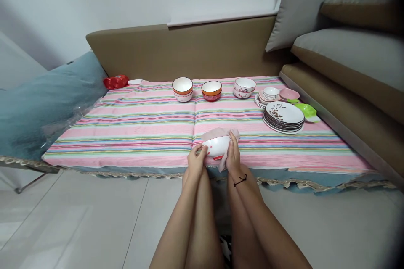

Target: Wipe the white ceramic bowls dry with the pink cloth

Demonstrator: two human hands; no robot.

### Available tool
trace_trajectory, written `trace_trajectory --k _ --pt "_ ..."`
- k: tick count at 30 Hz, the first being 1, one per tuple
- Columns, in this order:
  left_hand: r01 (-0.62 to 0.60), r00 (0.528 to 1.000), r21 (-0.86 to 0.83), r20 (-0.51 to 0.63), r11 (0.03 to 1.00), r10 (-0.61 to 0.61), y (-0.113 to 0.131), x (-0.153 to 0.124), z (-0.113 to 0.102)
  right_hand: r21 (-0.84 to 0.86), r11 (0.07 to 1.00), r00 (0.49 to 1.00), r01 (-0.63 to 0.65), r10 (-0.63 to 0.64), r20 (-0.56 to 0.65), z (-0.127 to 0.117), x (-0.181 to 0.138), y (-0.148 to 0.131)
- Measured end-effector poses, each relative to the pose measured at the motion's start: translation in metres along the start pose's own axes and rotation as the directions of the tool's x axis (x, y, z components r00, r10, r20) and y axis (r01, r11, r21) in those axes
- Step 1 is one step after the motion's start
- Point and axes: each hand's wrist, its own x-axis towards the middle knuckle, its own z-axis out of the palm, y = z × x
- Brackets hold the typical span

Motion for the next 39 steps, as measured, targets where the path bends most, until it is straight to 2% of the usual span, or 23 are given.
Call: trace_trajectory --k 3,6,9,11,13,16,19,22,24,26,28,31,34,37,39 --pt "0.000 1.000 0.066 0.029 0.998 -0.002 0.002 -0.001 0.002 -0.074 0.985 0.987 0.157 -0.154 0.038 -0.002 -0.001 -0.003" --pt "0.001 0.998 0.096 0.062 0.995 -0.007 0.002 0.004 0.006 -0.243 0.878 0.910 0.412 -0.386 0.150 -0.002 -0.004 -0.008" --pt "0.008 0.998 0.095 0.053 0.995 -0.013 0.001 0.008 0.009 -0.365 0.768 0.850 0.526 -0.469 0.239 0.000 -0.007 -0.013" --pt "0.020 0.999 0.086 0.035 0.996 -0.024 -0.001 0.009 0.010 -0.351 0.786 0.860 0.510 -0.462 0.214 0.002 -0.007 -0.011" --pt "0.030 0.999 0.077 0.023 0.997 -0.032 -0.002 0.010 0.010 -0.250 0.875 0.910 0.414 -0.393 0.129 0.005 -0.005 -0.004" --pt "0.021 1.000 0.077 0.012 0.997 -0.022 -0.004 0.012 0.010 -0.033 0.990 0.990 0.141 -0.140 0.011 0.008 -0.001 0.011" --pt "-0.009 1.000 0.095 -0.001 0.995 0.009 -0.005 0.014 0.008 0.057 0.998 1.000 -0.006 0.007 -0.010 0.010 0.002 0.020" --pt "-0.045 0.999 0.123 -0.007 0.991 0.047 -0.008 0.015 0.006 0.050 0.999 1.000 0.015 -0.014 -0.009 0.010 0.002 0.017" --pt "-0.065 0.998 0.130 0.016 0.989 0.064 -0.009 0.015 0.004 -0.010 0.993 0.993 0.119 -0.119 0.018 0.008 0.000 0.010" --pt "-0.079 0.996 0.123 0.057 0.989 0.072 -0.010 0.015 0.001 -0.115 0.948 0.954 0.297 -0.288 0.084 0.005 -0.002 0.002" --pt "-0.085 0.992 0.108 0.097 0.990 0.075 -0.009 0.015 -0.001 -0.206 0.868 0.890 0.452 -0.423 0.171 0.003 -0.003 -0.005" --pt "-0.076 0.993 0.082 0.101 0.994 0.068 -0.009 0.015 -0.002 -0.272 0.800 0.842 0.536 -0.481 0.245 0.002 -0.004 -0.009" --pt "-0.050 0.998 0.061 0.052 0.997 0.047 -0.009 0.014 -0.003 -0.230 0.851 0.879 0.472 -0.432 0.202 0.005 -0.004 -0.004" --pt "-0.042 0.999 0.049 0.027 0.998 0.040 -0.010 0.014 -0.003 -0.089 0.961 0.964 0.260 -0.253 0.085 0.009 -0.003 0.005" --pt "-0.050 0.999 0.045 0.023 0.998 0.049 -0.011 0.015 -0.003 0.004 0.990 0.990 0.138 -0.138 0.032 0.010 -0.003 0.009"
